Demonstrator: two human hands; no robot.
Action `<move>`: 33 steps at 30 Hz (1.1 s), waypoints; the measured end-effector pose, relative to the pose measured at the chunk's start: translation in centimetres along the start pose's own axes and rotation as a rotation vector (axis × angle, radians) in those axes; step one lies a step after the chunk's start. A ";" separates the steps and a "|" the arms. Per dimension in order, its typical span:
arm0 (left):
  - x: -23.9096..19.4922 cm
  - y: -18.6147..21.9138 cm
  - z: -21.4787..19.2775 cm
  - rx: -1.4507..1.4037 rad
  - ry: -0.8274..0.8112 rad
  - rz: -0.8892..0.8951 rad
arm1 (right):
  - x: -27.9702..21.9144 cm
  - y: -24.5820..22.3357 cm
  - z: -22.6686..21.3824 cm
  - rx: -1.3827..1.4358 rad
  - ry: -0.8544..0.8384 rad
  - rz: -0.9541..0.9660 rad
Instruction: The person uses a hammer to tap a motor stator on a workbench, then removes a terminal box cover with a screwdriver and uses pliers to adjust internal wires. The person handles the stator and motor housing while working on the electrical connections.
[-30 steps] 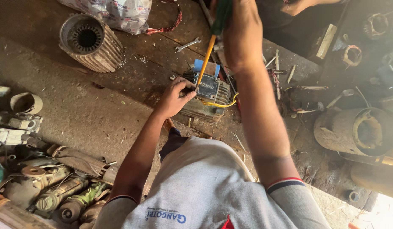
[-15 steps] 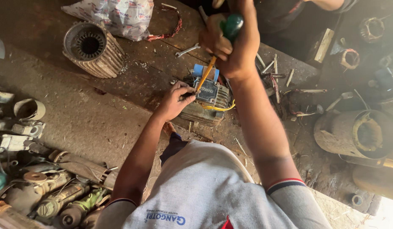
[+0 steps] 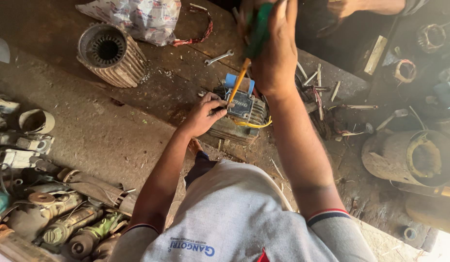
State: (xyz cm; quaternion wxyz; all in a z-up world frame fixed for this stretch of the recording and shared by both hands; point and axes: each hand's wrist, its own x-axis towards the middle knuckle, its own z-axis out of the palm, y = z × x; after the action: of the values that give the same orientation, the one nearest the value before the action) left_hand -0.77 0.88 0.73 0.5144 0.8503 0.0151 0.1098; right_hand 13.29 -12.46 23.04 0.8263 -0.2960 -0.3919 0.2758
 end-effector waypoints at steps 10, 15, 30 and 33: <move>-0.1 0.4 -0.3 0.003 -0.009 0.000 | -0.5 0.8 0.0 -0.011 0.085 0.048; 0.4 1.5 -0.6 -0.034 0.013 -0.007 | -1.5 -1.5 1.0 -0.023 0.142 0.017; 0.9 1.7 1.7 -0.010 0.251 -0.051 | -9.2 -0.2 -8.8 -1.675 0.227 0.336; 0.5 2.0 2.0 0.007 0.254 -0.057 | -10.8 3.1 -9.7 -1.681 0.227 0.517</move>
State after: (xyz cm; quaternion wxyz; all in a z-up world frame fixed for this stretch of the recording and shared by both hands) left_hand -0.10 -1.70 1.68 0.5083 0.8306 0.1047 0.2019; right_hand 14.61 -20.42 10.65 0.2814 -0.9100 -0.3015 0.0436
